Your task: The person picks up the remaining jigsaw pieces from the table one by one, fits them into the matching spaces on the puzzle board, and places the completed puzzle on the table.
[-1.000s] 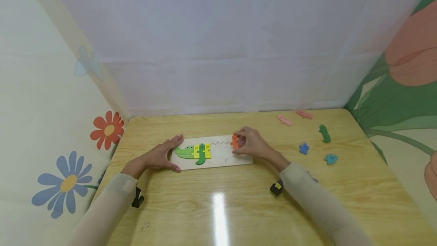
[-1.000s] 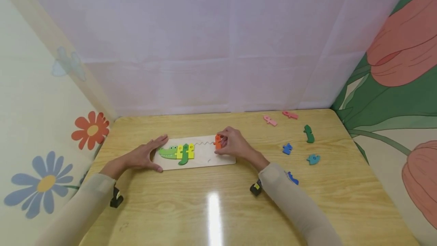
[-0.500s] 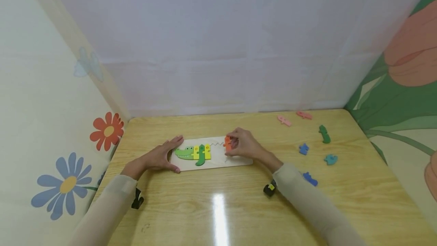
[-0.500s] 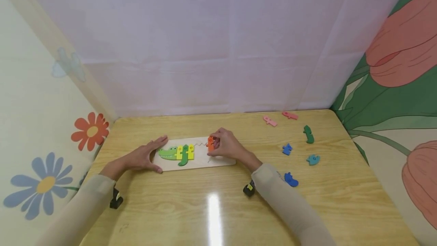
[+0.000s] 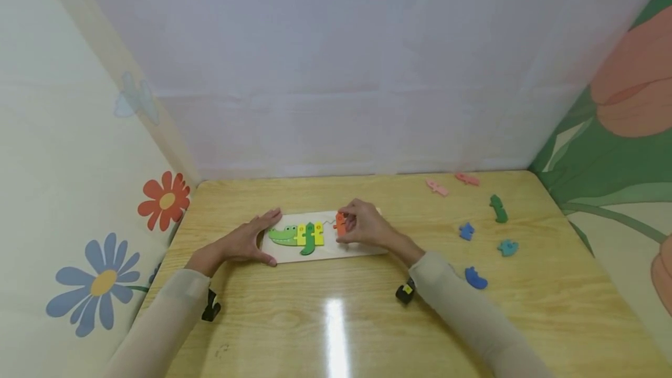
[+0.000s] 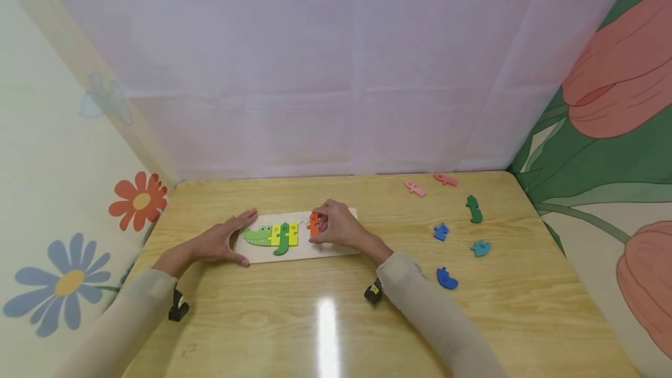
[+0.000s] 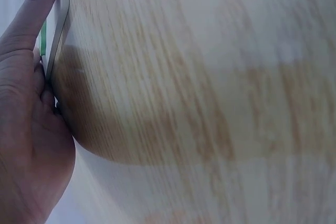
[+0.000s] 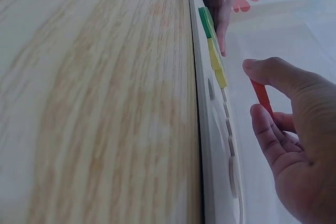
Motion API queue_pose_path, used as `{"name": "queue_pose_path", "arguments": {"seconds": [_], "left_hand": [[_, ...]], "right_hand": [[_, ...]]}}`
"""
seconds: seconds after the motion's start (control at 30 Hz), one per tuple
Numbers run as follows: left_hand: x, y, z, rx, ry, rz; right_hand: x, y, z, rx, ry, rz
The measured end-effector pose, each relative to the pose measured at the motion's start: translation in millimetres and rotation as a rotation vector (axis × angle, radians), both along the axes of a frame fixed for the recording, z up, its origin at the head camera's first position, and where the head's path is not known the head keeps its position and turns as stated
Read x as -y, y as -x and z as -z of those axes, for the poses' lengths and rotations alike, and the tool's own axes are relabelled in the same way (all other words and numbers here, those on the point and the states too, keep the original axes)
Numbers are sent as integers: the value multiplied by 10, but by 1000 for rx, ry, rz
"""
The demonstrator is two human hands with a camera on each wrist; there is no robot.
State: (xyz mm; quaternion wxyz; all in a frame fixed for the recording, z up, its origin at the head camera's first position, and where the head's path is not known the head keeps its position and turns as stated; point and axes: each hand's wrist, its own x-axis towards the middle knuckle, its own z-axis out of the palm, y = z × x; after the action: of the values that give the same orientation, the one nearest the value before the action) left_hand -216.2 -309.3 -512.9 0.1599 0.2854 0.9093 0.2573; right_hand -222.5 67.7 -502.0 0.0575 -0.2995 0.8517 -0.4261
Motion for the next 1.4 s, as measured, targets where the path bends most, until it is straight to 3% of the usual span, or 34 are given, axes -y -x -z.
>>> {"name": "queue_pose_path", "arguments": {"seconds": [0.33,1.1,1.4], "left_hand": [[-1,-14,-18,-5,4,16],[-27,-32,-76,11,-11,24],[-27,-33,-69,11,4,9]], "right_hand": [[72,17,12,-50,-38,-9],[209,-26,61,-35,-87,-39],[253,-20,77,-57,-101,-13]]}}
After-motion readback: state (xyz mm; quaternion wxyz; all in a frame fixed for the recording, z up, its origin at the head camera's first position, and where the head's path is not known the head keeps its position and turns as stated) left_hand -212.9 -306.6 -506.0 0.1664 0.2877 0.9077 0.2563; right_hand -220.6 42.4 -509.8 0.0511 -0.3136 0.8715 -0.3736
